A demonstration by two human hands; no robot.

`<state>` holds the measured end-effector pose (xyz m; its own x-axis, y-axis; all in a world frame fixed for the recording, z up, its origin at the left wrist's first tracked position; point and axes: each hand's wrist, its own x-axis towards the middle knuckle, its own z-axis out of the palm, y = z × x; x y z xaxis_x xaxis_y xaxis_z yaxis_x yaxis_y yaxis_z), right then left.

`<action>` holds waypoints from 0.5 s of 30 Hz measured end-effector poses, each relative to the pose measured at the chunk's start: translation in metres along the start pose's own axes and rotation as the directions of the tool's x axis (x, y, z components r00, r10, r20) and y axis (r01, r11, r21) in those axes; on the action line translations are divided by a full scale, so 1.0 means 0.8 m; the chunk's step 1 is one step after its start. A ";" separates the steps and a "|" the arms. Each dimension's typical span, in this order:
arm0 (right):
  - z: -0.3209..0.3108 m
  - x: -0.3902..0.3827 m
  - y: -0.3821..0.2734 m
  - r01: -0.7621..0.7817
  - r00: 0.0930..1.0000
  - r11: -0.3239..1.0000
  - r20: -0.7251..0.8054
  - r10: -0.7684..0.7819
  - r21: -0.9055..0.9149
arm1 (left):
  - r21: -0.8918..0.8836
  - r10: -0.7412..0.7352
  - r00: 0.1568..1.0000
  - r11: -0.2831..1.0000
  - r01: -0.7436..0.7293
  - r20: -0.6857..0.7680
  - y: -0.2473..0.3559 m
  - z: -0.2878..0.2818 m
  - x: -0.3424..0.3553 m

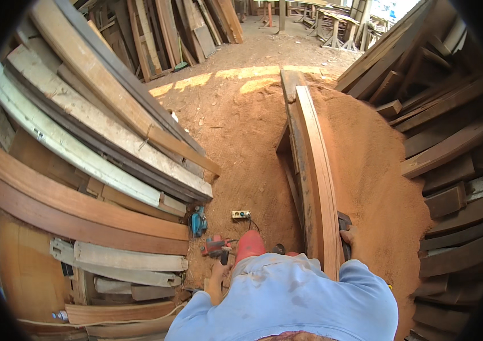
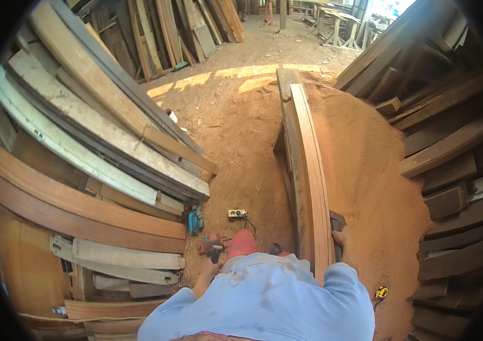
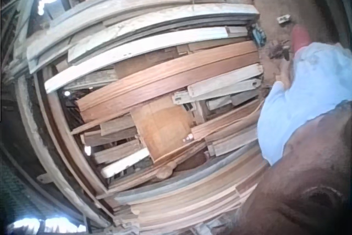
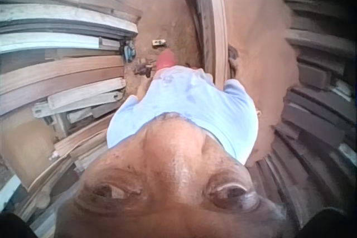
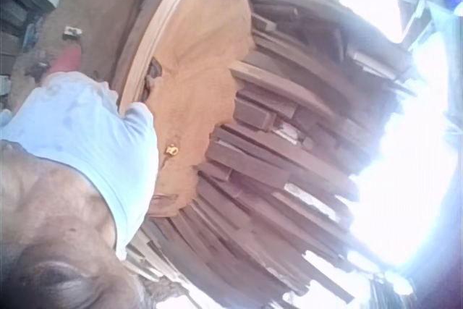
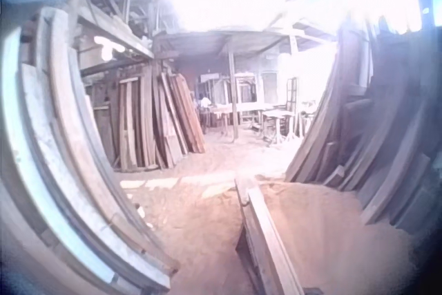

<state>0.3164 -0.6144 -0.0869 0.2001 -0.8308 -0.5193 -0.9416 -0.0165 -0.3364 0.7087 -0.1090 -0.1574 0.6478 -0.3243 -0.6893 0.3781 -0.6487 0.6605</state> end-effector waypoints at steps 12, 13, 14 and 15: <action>-0.080 0.118 -0.218 0.078 0.988 0.926 -0.152 -0.022 0.369 | 0.433 -0.083 0.994 0.900 0.047 0.064 0.249 0.052 0.178; -0.092 0.127 -0.269 0.127 0.985 0.956 -0.149 -0.090 0.264 | 0.538 0.079 0.995 0.837 -0.097 0.055 0.263 0.048 0.220; -0.110 0.131 -0.318 0.166 0.979 0.973 -0.145 -0.143 0.161 | 0.546 0.121 0.991 0.827 -0.133 0.057 0.292 0.054 0.257; -0.120 0.145 -0.353 0.175 0.978 0.974 -0.142 -0.154 0.147 | 0.554 0.167 0.983 0.813 -0.178 0.070 0.332 0.064 0.294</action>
<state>0.5797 -0.7593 0.0232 0.3023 -0.8890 -0.3439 -0.8420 -0.0799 -0.5335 0.9276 -0.3932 -0.1593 0.6541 -0.4757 -0.5881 -0.1744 -0.8514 0.4947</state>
